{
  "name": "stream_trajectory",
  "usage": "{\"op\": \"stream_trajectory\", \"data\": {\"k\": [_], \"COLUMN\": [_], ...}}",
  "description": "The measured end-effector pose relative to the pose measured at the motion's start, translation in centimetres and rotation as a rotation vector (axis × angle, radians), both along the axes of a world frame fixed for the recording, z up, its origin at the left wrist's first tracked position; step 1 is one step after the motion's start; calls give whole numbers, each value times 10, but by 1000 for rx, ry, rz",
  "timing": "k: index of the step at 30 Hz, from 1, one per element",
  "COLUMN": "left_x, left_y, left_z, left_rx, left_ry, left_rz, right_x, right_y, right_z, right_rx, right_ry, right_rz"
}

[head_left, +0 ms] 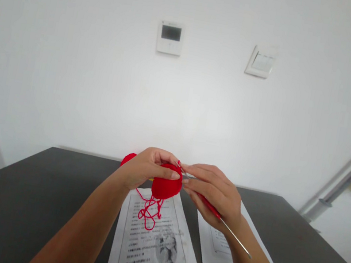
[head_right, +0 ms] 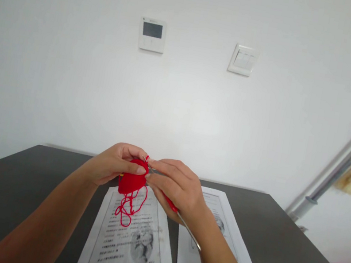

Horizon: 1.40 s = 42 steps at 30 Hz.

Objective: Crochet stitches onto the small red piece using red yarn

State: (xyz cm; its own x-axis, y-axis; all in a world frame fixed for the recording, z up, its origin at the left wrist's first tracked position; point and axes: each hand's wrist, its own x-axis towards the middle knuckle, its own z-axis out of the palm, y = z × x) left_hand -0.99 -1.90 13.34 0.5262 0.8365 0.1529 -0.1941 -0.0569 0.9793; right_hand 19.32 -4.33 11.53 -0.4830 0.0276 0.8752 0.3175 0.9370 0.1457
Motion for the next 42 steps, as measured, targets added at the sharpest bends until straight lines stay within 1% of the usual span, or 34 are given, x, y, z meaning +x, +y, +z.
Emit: {"op": "stream_trajectory", "data": {"k": [3, 7, 17, 20, 22, 27, 30, 33, 34, 36, 39, 42], "left_x": [3, 5, 13, 13, 12, 12, 12, 10, 9, 7, 6, 7], "left_y": [0, -1, -8, -9, -9, -9, -10, -11, -12, -12, -12, -13], "left_z": [-1, -2, 2, 2, 1, 2, 3, 5, 5, 6, 6, 5], "left_rx": [-12, 18, 68, 72, 65, 58, 96, 175, 192, 196, 152, 108], "left_ry": [-5, 7, -45, -59, -66, -74, -23, 70, 91, 97, 51, 3], "left_rz": [14, 31, 164, 220, 226, 240, 284, 355, 360, 328, 248, 220], "right_x": [3, 5, 5, 5, 4, 2, 1, 0, -1, -1, -3, -4], "right_y": [3, 4, 1, -1, -2, -1, 2, 3, 3, 3, 2, 1], "right_z": [-1, -2, 0, -1, -1, -5, -9, -12, -12, -11, -10, -9], "right_rx": [20, 37, -81, -148, -212, -407, -527, -585, -602, -641, -688, -703], "right_ry": [-23, 23, 125, 149, 177, 301, 366, 400, 407, 422, 465, 512], "right_rz": [-21, -41, -20, -8, 6, 122, 201, 260, 273, 292, 312, 313]}}
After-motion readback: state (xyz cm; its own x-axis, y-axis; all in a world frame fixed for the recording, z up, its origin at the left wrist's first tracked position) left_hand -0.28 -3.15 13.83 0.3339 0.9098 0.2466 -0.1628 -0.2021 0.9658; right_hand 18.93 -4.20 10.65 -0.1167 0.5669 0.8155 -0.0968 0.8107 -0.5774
